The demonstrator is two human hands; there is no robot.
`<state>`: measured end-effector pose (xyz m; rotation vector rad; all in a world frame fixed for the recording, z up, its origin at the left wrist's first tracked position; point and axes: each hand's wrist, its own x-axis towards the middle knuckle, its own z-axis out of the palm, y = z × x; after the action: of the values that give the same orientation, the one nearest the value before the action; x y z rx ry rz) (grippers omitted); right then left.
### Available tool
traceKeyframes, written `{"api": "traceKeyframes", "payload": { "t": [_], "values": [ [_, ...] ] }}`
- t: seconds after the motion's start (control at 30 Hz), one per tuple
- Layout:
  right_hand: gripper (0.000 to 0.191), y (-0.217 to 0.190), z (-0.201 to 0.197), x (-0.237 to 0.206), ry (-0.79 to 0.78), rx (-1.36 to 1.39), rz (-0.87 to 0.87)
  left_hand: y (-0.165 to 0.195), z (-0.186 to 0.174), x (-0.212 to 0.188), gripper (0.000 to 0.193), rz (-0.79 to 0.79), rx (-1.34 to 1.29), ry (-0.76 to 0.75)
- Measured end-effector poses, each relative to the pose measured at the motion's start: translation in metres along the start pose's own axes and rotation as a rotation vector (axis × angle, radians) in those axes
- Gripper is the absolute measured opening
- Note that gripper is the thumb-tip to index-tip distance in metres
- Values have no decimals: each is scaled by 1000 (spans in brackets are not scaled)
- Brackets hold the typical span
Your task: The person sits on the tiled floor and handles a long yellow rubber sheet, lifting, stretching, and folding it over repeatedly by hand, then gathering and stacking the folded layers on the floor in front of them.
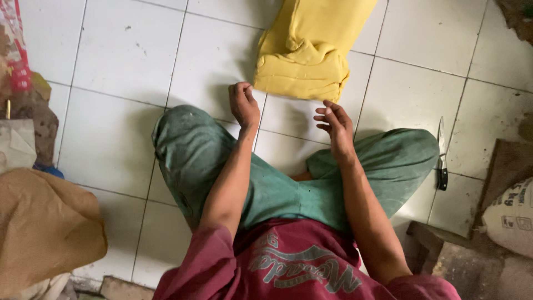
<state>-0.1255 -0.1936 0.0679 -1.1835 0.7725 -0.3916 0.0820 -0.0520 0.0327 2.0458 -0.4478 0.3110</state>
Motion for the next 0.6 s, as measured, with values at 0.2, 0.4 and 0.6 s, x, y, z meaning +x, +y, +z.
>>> {"api": "traceKeyframes", "payload": {
  "t": [0.2, 0.4, 0.6],
  "values": [
    [44, 1, 3, 7, 84, -171, -43, 51, 14, 33, 11, 239, -213, -30],
    [41, 1, -3, 17, 166, -202, -114, 46, 55, 95, 12, 186, -112, -242],
    [42, 3, -7, 19, 132, -138, -68, 36, 87, 132, 12, 318, 139, -434]
  ]
}}
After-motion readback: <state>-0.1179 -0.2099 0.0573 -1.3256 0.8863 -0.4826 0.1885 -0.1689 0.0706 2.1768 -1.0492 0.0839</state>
